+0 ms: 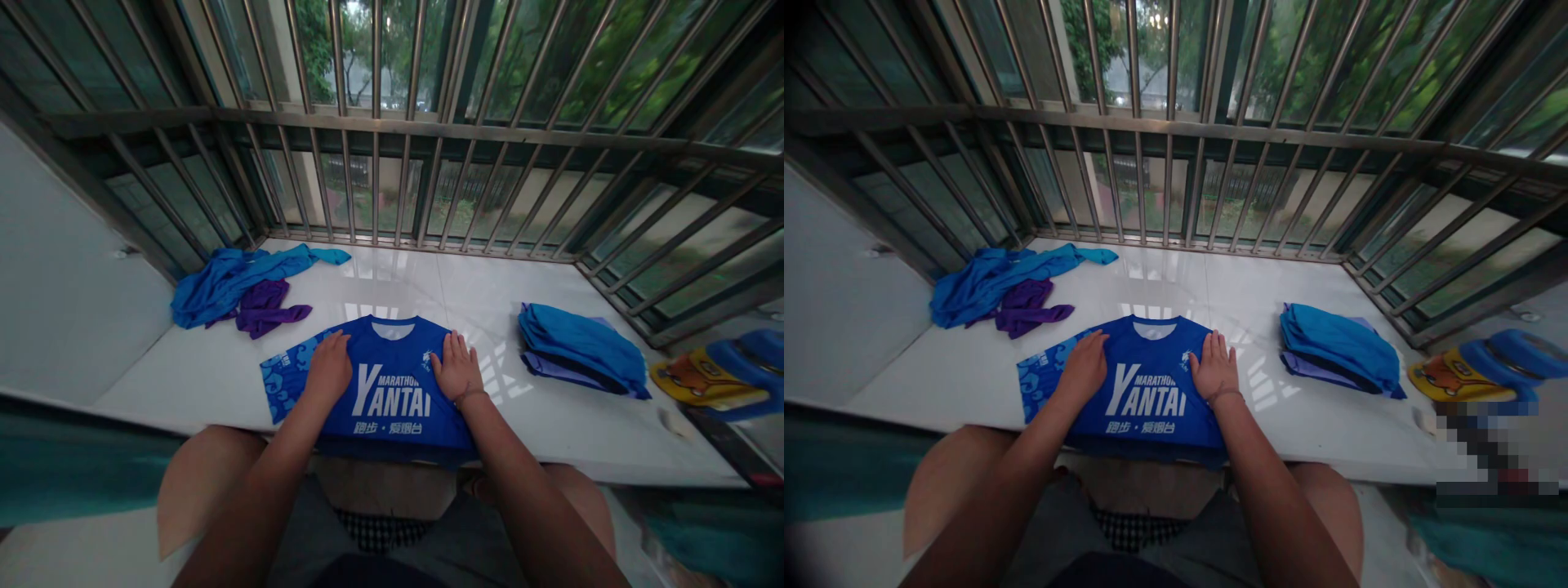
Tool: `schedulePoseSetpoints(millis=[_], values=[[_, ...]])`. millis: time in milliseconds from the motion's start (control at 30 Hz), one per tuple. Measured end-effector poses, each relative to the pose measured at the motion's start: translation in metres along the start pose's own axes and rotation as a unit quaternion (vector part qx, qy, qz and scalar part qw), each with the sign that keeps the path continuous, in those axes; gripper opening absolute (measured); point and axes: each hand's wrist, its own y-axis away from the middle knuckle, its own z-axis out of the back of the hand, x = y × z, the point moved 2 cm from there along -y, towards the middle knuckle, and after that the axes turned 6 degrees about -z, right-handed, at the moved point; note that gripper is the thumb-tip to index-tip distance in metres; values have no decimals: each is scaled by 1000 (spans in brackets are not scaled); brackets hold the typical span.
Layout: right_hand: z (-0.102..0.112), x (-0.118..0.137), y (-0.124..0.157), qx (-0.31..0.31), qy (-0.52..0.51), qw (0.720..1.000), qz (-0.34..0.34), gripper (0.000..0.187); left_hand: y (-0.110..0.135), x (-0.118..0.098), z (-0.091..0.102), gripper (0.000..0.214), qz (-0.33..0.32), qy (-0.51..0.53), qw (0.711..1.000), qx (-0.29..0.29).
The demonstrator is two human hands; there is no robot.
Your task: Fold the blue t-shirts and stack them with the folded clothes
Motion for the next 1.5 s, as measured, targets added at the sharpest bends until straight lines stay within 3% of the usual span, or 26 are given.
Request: schedulePoseSetpoints(millis=[100,167,300,467,600,800,967,1200,1300,1400,1500], values=[[1,2,1,7,2,1000,-2,80,12,31,13,50,47,-45,998,-1],[4,2,-1,11,-2,1000,2,77,11,40,16,49,54,-52,997,5],[17,-6,-11,-16,-46,999,-19,62,3,38,13,47,33,-64,997,28],[37,-25,-22,-60,-55,993,-90,50,-7,36,16,45,58,-74,995,38],[42,-30,-28,-44,-51,990,-126,39,-26,42,25,41,73,-105,989,72],[42,-29,-41,3,-44,988,-145,36,-53,46,24,26,51,-104,984,133],[47,-29,-64,0,-26,987,-161,38,-77,38,16,27,44,-102,986,127],[62,-14,-124,-14,-34,983,-182,42,-127,23,14,31,67,-99,989,84],[62,-8,-137,-15,-44,980,-195,42,-117,29,28,43,124,-110,986,31],[59,-7,-138,-25,-52,978,-199,42,-77,47,41,53,227,-134,964,-20],[57,-6,-132,-37,-63,977,-201,43,-33,67,43,66,330,-136,934,30]])
